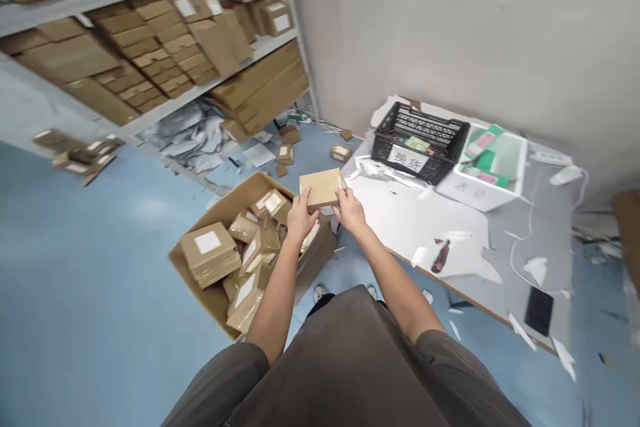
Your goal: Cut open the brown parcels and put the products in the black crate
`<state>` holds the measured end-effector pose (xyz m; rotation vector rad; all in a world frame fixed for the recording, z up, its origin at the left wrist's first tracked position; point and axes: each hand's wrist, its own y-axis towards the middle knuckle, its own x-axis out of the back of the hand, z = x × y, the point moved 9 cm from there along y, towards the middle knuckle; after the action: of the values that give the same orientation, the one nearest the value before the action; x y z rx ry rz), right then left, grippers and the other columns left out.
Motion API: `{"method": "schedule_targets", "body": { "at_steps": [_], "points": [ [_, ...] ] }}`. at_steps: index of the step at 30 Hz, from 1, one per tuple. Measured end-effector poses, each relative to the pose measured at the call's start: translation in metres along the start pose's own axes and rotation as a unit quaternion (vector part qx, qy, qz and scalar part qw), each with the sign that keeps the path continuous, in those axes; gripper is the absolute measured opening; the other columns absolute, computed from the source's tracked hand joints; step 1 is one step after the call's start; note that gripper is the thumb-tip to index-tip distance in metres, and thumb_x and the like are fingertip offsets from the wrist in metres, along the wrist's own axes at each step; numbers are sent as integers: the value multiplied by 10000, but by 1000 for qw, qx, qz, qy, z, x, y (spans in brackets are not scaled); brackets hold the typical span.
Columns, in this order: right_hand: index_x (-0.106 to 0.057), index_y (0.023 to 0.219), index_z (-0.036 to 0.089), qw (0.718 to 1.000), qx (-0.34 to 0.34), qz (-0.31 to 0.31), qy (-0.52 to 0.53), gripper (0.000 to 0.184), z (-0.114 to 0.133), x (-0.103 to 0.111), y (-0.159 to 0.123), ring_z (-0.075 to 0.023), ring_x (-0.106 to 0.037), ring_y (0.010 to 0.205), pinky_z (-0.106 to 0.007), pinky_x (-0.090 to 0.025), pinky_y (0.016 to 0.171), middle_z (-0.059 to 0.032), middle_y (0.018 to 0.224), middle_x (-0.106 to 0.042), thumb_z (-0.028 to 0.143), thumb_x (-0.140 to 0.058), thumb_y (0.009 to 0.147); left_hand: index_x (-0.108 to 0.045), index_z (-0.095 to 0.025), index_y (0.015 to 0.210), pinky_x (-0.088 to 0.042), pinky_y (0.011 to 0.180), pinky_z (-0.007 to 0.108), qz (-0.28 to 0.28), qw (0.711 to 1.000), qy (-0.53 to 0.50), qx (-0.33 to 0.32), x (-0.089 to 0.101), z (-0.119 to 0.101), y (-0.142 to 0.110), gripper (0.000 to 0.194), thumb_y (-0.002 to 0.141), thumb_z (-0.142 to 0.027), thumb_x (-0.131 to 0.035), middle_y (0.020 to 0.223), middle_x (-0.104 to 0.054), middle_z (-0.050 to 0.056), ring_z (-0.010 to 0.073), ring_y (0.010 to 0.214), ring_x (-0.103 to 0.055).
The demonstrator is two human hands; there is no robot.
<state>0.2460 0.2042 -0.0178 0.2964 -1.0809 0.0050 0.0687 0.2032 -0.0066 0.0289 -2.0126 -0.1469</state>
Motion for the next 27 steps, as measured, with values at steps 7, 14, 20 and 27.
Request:
{"method": "schedule_targets", "body": {
  "at_steps": [7, 14, 20, 27],
  "points": [
    [-483, 1555, 188, 985, -156, -69, 18, 593, -151, 33, -69, -330, -671, 1142, -430, -602, 898, -180, 1381, -591, 350, -620, 1001, -355, -298, 1679, -545, 1005, 396, 114, 985, -73, -106, -113, -116, 25, 890, 897, -273, -780, 1351, -620, 136, 338, 1218, -658],
    [-350, 1681, 257, 946, -317, -48, 51, 740, -242, -8, -88, -322, -677, 1160, -441, -566, 987, -140, 1376, -648, 412, -604, 1003, -339, -247, 1681, -517, 1080, 420, 215, 948, -180, -153, -215, -133, 74, 895, 885, -254, -749, 1395, -621, 147, 305, 1252, -642],
    [-265, 1706, 223, 904, -415, -88, 60, 785, -291, -66, -73, -303, -597, 1327, -446, -536, 1065, -159, 1492, -580, 300, -551, 979, -229, -210, 1727, -391, 1240, 501, 300, 915, -202, -179, -311, -133, 104, 984, 859, -130, -684, 1587, -518, 184, 335, 1497, -477],
    [-501, 1579, 192, 894, -447, 13, 35, 637, -310, -114, -88, -287, -576, 1368, -433, -525, 1101, -180, 1521, -540, 322, -637, 970, -380, -187, 1683, -349, 1273, 531, 417, 884, -128, -169, -366, -104, 97, 794, 942, -203, -664, 1742, -321, 207, 391, 1590, -366]
  ]
}}
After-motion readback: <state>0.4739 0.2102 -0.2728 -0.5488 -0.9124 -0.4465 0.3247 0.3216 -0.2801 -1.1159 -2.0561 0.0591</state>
